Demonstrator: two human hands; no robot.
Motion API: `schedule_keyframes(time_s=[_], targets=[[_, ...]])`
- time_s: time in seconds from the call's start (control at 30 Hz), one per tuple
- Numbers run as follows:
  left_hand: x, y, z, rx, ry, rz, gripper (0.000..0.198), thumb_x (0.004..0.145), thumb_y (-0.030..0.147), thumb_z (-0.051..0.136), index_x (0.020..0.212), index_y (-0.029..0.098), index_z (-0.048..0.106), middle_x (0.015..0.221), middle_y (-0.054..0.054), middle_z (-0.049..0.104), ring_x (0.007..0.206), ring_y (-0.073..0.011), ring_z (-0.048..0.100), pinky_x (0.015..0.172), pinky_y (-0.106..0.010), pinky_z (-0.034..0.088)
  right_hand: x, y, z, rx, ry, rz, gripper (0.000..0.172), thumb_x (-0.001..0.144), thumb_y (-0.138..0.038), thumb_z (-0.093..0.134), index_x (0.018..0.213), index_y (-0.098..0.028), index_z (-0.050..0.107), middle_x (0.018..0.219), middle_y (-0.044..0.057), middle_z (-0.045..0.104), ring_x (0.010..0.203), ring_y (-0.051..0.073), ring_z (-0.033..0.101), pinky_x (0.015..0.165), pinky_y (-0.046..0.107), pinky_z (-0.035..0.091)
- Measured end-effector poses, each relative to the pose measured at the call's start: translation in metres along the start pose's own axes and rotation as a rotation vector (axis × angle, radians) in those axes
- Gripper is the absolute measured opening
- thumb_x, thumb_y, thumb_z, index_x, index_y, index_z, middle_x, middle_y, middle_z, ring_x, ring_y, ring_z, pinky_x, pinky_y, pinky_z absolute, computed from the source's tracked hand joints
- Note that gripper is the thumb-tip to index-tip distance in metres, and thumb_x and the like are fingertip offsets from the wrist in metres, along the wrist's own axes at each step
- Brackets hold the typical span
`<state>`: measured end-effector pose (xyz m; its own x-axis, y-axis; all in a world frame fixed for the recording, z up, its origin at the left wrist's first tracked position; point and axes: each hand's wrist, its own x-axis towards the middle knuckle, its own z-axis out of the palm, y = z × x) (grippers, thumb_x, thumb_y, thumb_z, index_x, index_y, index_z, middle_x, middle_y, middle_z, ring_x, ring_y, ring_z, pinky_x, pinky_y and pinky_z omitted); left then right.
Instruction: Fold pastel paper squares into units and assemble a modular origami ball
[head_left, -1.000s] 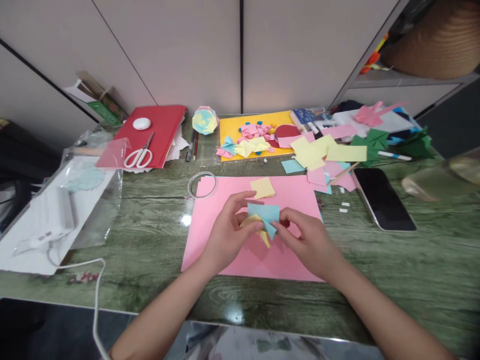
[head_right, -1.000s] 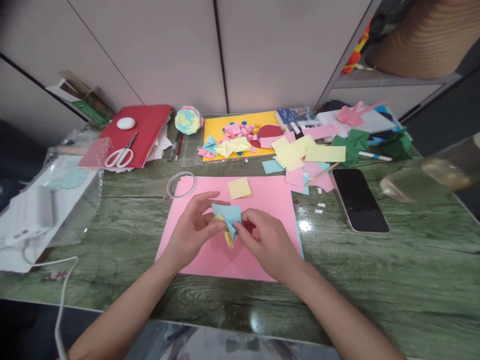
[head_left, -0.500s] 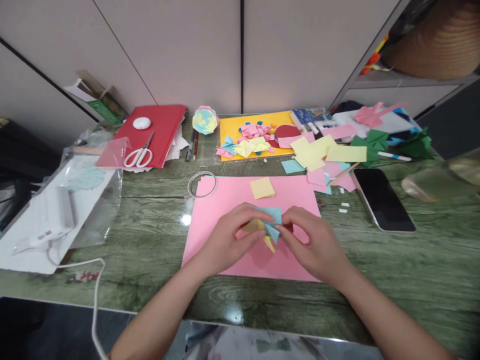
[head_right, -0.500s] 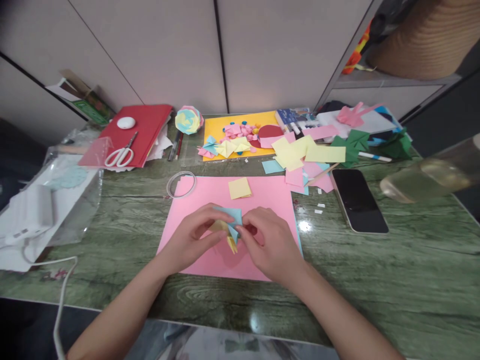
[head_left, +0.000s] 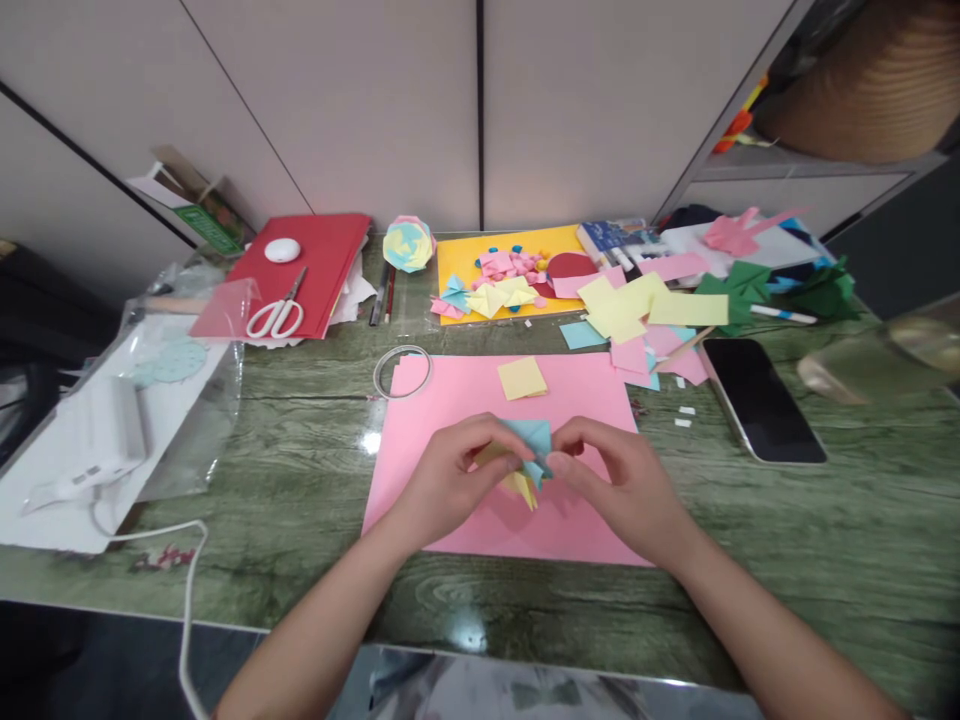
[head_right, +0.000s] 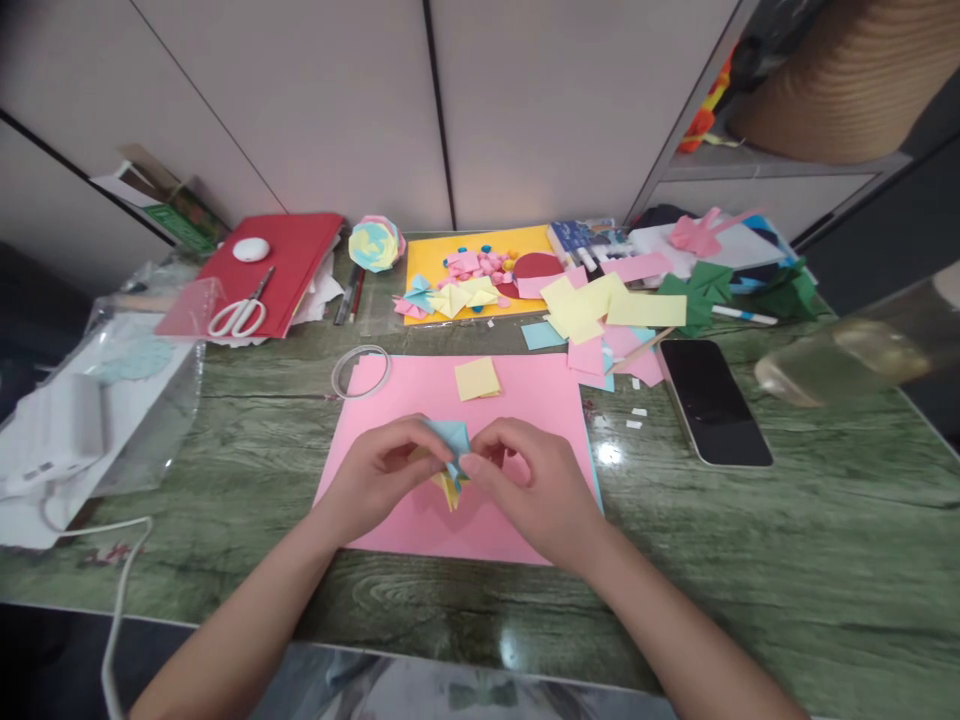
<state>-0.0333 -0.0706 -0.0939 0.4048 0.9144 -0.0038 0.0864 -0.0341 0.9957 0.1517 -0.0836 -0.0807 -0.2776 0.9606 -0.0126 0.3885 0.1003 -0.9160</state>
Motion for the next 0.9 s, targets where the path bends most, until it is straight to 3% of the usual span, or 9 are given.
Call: schedule_keyframes(time_s=[0.1, 0.2, 0.43, 0.57, 0.67, 0.8, 0.9], targets=[[-0.0003, 0.0005, 0.0007, 0.001, -0.002, -0.013, 0.009, 0.078, 0.012, 0.059, 0.078, 0.018, 0.065, 0.077, -0.003, 0.061, 0.074, -0.0145, 0.055, 0.066, -0.026, 0.041, 0.0004, 0.0001, 0.0012, -0.063, 0.023, 0.01, 0.014, 0.079, -0.026, 0.057, 0.068, -0.02, 0.051, 0.065, -0.003, 0.05, 0.065, 0.011, 0.047, 0.063, 0.024, 0.037], [-0.0002, 0.0006, 0.0006, 0.024, -0.012, -0.043, 0.008, 0.077, 0.014, 0.059, 0.08, 0.019, 0.066, 0.079, -0.003, 0.062, 0.074, -0.0143, 0.054, 0.066, -0.026, 0.041, 0.0017, 0.0026, 0.0013, -0.095, -0.038, 0.056, 0.02, 0.082, -0.026, 0.053, 0.064, -0.02, 0.046, 0.059, -0.005, 0.046, 0.059, 0.01, 0.043, 0.057, 0.023, 0.035], [0.0005, 0.0007, 0.0017, -0.042, -0.037, -0.143, 0.01, 0.075, 0.024, 0.064, 0.084, 0.018, 0.064, 0.078, -0.002, 0.063, 0.069, -0.0138, 0.053, 0.063, -0.026, 0.041, 0.0031, 0.0062, 0.0024, -0.001, -0.112, 0.12, 0.024, 0.087, -0.029, 0.044, 0.066, -0.02, 0.042, 0.059, -0.005, 0.042, 0.056, 0.01, 0.041, 0.051, 0.022, 0.034], [0.0007, -0.0045, 0.0019, -0.057, 0.06, -0.177, 0.015, 0.073, 0.03, 0.066, 0.084, 0.019, 0.064, 0.072, -0.001, 0.06, 0.063, -0.0129, 0.052, 0.056, -0.024, 0.041, 0.0016, 0.005, 0.0022, 0.041, 0.017, 0.054, 0.023, 0.09, -0.033, 0.04, 0.078, -0.02, 0.053, 0.071, -0.001, 0.054, 0.067, 0.013, 0.049, 0.062, 0.025, 0.04], [0.0006, -0.0077, 0.0012, -0.056, 0.151, -0.161, 0.015, 0.073, 0.029, 0.066, 0.084, 0.019, 0.064, 0.074, -0.001, 0.06, 0.063, -0.0129, 0.052, 0.055, -0.024, 0.04, -0.0008, 0.0043, 0.0036, 0.006, 0.149, -0.044, 0.008, 0.084, -0.029, 0.053, 0.085, -0.021, 0.053, 0.077, -0.001, 0.056, 0.071, 0.013, 0.05, 0.065, 0.026, 0.041], [0.0007, -0.0075, 0.0013, -0.105, 0.194, -0.126, 0.014, 0.073, 0.028, 0.066, 0.083, 0.019, 0.063, 0.076, -0.001, 0.061, 0.065, -0.0125, 0.053, 0.056, -0.023, 0.041, -0.0028, 0.0042, 0.0083, -0.055, 0.15, -0.098, 0.018, 0.072, -0.021, 0.066, 0.081, -0.022, 0.05, 0.073, -0.003, 0.054, 0.067, 0.012, 0.049, 0.064, 0.026, 0.041], [0.0009, -0.0067, 0.0015, -0.119, 0.2, -0.106, 0.014, 0.073, 0.028, 0.067, 0.083, 0.019, 0.064, 0.076, -0.001, 0.061, 0.067, -0.0126, 0.053, 0.058, -0.023, 0.041, -0.0031, 0.0038, 0.0103, -0.085, 0.158, -0.085, 0.014, 0.074, -0.017, 0.063, 0.079, -0.022, 0.051, 0.072, -0.002, 0.057, 0.066, 0.012, 0.051, 0.063, 0.026, 0.043]])
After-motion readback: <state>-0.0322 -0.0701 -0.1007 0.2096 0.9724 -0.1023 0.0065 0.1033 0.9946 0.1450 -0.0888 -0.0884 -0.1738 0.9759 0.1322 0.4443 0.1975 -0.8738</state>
